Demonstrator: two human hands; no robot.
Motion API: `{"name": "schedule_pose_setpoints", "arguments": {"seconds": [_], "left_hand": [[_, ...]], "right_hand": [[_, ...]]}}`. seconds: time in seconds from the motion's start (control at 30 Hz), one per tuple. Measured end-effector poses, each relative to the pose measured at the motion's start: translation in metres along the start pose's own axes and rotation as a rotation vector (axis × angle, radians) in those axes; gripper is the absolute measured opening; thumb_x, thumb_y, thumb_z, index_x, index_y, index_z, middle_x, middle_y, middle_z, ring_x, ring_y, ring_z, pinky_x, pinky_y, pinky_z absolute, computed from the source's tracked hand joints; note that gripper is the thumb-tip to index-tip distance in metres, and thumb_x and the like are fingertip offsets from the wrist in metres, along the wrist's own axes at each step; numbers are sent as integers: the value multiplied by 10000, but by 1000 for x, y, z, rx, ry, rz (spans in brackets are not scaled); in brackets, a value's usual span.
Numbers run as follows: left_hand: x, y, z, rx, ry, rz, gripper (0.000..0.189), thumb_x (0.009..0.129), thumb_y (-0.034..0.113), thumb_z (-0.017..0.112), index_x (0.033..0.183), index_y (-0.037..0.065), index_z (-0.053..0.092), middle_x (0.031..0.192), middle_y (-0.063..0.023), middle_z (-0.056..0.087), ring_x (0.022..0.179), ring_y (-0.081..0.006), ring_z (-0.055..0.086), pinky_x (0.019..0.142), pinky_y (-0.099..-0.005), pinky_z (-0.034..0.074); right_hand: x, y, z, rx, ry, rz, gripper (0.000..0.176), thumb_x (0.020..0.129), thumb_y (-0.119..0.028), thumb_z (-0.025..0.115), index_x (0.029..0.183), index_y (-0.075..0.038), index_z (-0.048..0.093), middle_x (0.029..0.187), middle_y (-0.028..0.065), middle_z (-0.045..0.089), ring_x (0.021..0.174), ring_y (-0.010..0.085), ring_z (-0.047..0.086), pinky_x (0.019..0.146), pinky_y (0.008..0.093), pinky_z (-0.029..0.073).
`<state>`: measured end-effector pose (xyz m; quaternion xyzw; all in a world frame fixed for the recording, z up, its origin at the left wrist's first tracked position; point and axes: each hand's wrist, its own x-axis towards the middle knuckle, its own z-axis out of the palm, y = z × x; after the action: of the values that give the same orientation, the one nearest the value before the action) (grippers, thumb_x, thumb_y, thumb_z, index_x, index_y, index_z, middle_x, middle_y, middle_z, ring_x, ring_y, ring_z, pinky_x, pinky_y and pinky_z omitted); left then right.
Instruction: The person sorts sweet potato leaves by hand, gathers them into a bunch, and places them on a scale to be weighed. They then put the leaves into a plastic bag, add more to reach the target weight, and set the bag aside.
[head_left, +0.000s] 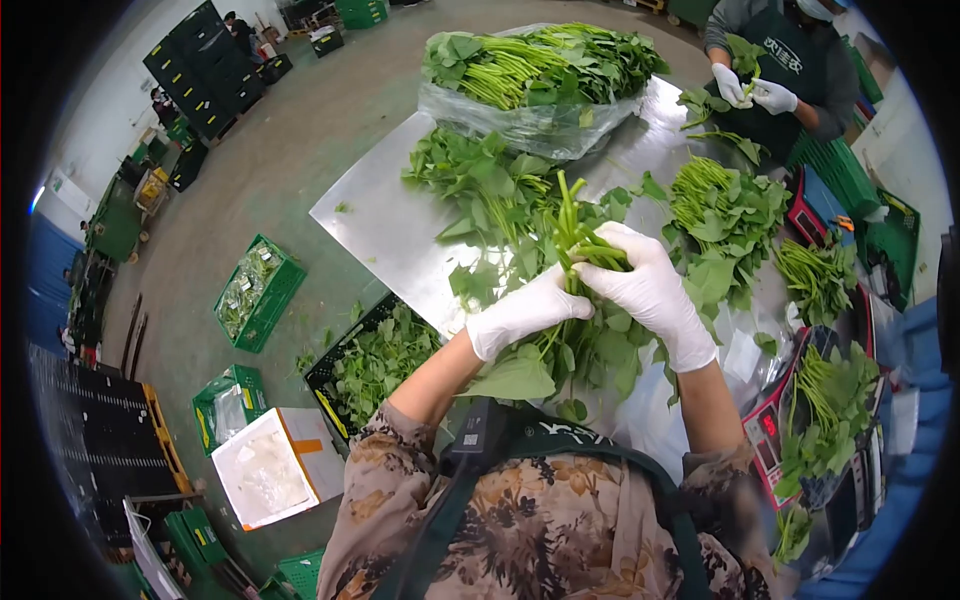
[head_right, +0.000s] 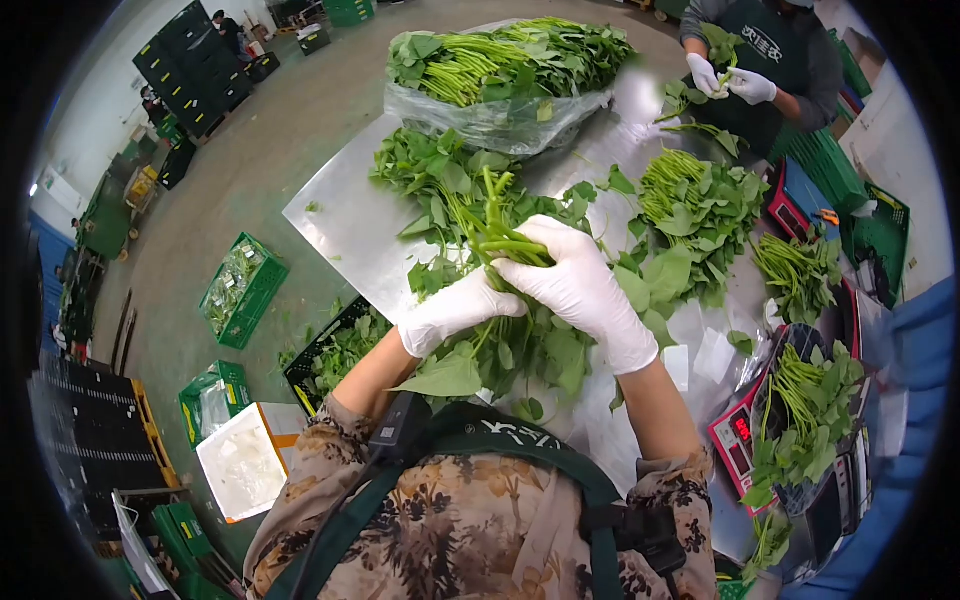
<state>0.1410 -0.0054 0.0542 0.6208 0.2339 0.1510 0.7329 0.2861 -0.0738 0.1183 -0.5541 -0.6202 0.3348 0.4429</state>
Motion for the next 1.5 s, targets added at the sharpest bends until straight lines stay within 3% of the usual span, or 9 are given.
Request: {"name": "schedule_pose_setpoints", "arguments": {"seconds": [0.23, 0.37, 0.47, 0.8, 0.97, 1.1, 1.2, 1.27, 1.5], "left_hand": [[6, 5, -3, 67, -69, -50, 535, 709, 7, 594, 1228, 23, 463, 1017, -28, 549, 969, -139, 496, 849, -273, 418], [0, 18, -15, -402, -129, 154, 532, 697, 79, 576, 1217, 21, 481, 1015, -56, 570, 1008, -182, 547, 910, -309, 439], [-5, 23, -42, -764, -53, 222, 530, 697, 97, 576, 1209, -3, 483, 957, -104, 552, 1060, -282, 539, 930, -384, 465], [-18, 21, -91, -1167, -12, 482, 449, 719, 96, 565, 1160, 22, 518, 945, -110, 579, 1039, -299, 540, 958, -380, 445], [-22, 19, -102, -1173, 72, 444, 451, 744, 108, 536, 1183, 15, 489, 977, -135, 607, 1044, -306, 560, 925, -387, 474], [-18, 25, -92, -1188, 60, 453, 443, 760, 128, 529, 1183, 12, 475, 955, -125, 602, 1003, -290, 578, 926, -385, 464], [-8, 31, -72, -814, 238, 407, 454, 747, 139, 567, 1167, 4, 461, 944, -101, 552, 999, -263, 576, 832, -363, 503], [-8, 36, -47, -561, 227, 373, 435, 780, 108, 514, 1192, -15, 452, 973, -76, 572, 1026, -250, 572, 925, -348, 440], [7, 24, -7, -237, 209, 285, 448, 854, 119, 582, 1259, 48, 404, 1135, -36, 520, 1068, -133, 496, 956, -289, 386]], "right_hand": [[1, 6, 0, -143, 107, -14, 187, 798, -110, 624, 943, 7, 625, 821, 85, 577, 743, 156, 550, 698, 288, 440], [7, 14, -20, 30, 368, 20, 138, 847, -139, 609, 903, -13, 616, 808, -4, 601, 731, 85, 545, 664, 246, 450], [-1, 21, -50, 321, 515, 25, 136, 857, -237, 599, 892, -107, 618, 817, -28, 625, 588, 3, 384, 517, 168, 285], [-21, 49, -115, 939, 659, -247, 189, 901, -176, 574, 1033, -43, 552, 935, 85, 609, 789, 109, 573, 539, 188, 423], [-20, 24, -108, 731, 813, -156, 188, 906, -200, 573, 1008, -42, 577, 879, 67, 617, 788, 105, 565, 620, 198, 418], [-17, 14, -100, 497, 598, -150, 197, 893, -213, 586, 995, -45, 573, 768, -10, 533, 669, 67, 471, 601, 198, 364], [-8, -9, -69, 312, 562, -60, 170, 878, -192, 606, 981, -57, 592, 763, -24, 538, 646, 54, 457, 598, 192, 360], [-2, -29, -37, 144, 439, 48, 146, 848, -150, 643, 959, -59, 612, 759, -45, 536, 647, 36, 449, 600, 184, 365], [8, -17, 13, 92, 172, 36, 438, 774, -83, 737, 1177, -21, 578, 962, 29, 644, 858, 75, 573, 800, 230, 471]]}}
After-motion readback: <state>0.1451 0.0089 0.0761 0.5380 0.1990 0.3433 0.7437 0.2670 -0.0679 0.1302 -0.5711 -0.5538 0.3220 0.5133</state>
